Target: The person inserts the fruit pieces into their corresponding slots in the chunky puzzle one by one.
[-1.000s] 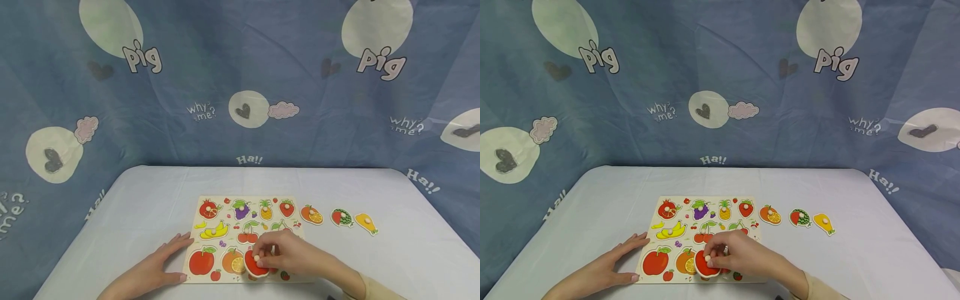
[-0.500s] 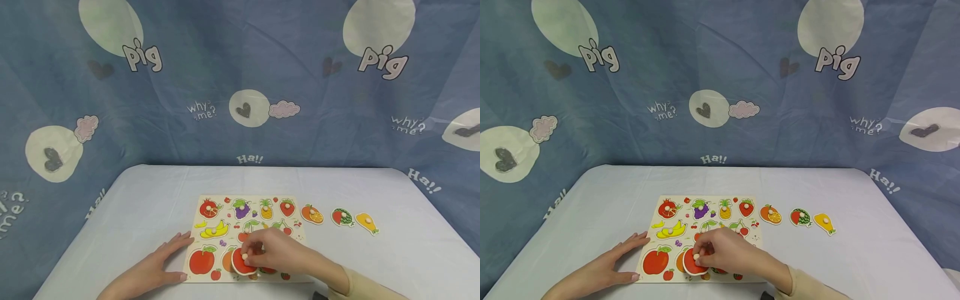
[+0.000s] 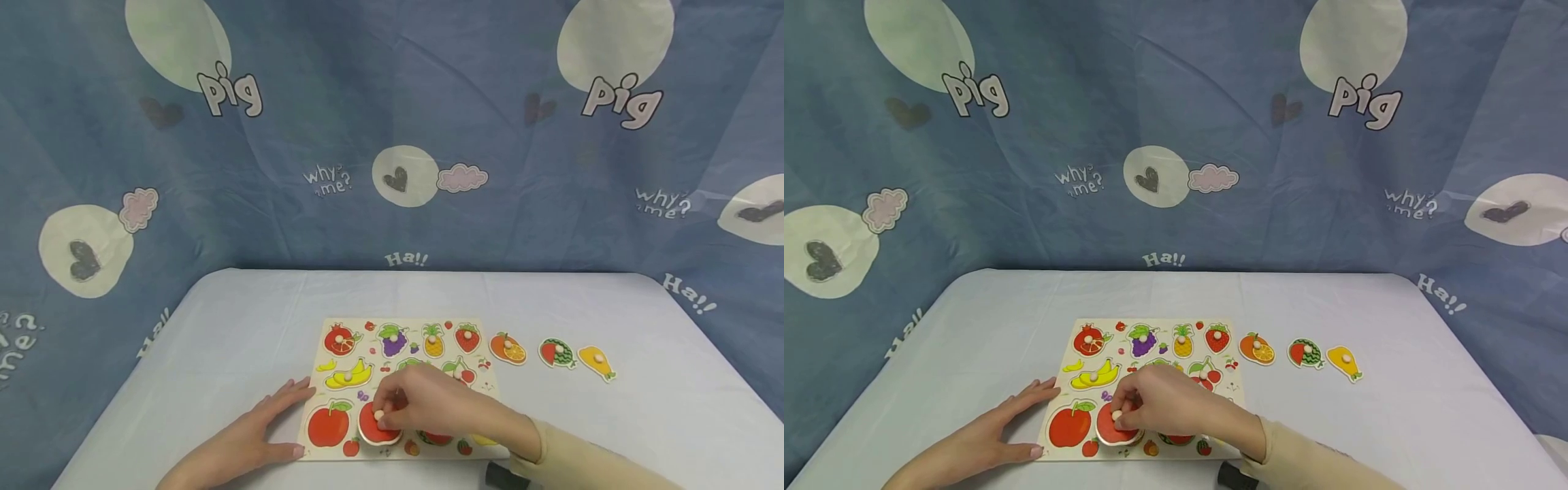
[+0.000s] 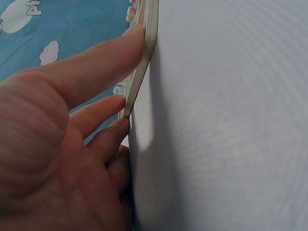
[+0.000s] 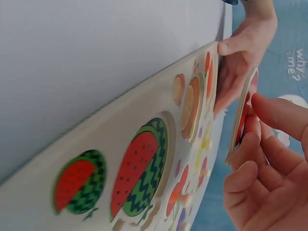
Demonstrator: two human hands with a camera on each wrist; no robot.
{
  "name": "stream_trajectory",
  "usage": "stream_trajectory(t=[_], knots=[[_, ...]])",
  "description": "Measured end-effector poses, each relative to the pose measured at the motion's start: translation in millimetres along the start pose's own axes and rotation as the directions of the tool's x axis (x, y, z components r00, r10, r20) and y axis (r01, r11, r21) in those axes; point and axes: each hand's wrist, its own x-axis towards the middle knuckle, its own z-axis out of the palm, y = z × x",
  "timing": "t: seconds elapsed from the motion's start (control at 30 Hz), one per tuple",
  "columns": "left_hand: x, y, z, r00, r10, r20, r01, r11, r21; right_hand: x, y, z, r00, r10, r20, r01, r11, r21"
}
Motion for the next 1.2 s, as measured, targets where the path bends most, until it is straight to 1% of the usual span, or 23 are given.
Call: stream_trajectory(t=[0.2, 0.27, 0.4, 0.5, 0.7, 0.97, 1.2], knots=[[-0.6, 0.3, -0.9, 1.0, 0.001, 0.004, -0.001, 1.0, -0.01, 12, -2, 0.5, 1.0, 0.001, 0.03, 0.0, 1.0, -0.015], [-0.5, 0.3, -1.3, 1.0, 0.0, 0.009, 0.0, 1.0, -0.013, 15, -3, 1.5, 1.0, 0.004, 0.03, -0.003, 1.0, -0.031], [0.5, -0.1, -1.5, 1.0, 0.002, 0.014, -0.002, 1.0, -0.008, 22, -5, 4.0, 0.999, 0.019, 0.037, -0.018, 0.999, -0.032], [0.4, -0.4, -1.6, 1.0, 0.011, 0.015, -0.011, 1.0, -0.005, 27, -6, 6.0, 0.999, 0.011, 0.042, -0.01, 1.0, -0.028], [0.1, -1.1, -2.0, 0.999, 0.029, 0.017, -0.028, 1.0, -0.011, 34, -6, 9.8, 0.999, -0.01, 0.033, 0.011, 0.998, -0.056], [1.3, -0.6, -2.4, 0.999, 0.049, 0.015, -0.048, 0.999, -0.013, 46, -6, 13.8, 0.999, -0.016, 0.039, 0.018, 0.999, -0.036], [1.0, -0.7, -2.2, 0.998, 0.055, 0.015, -0.055, 0.998, -0.012, 57, -9, 17.4, 0.997, -0.007, 0.078, 0.008, 1.0, -0.006]])
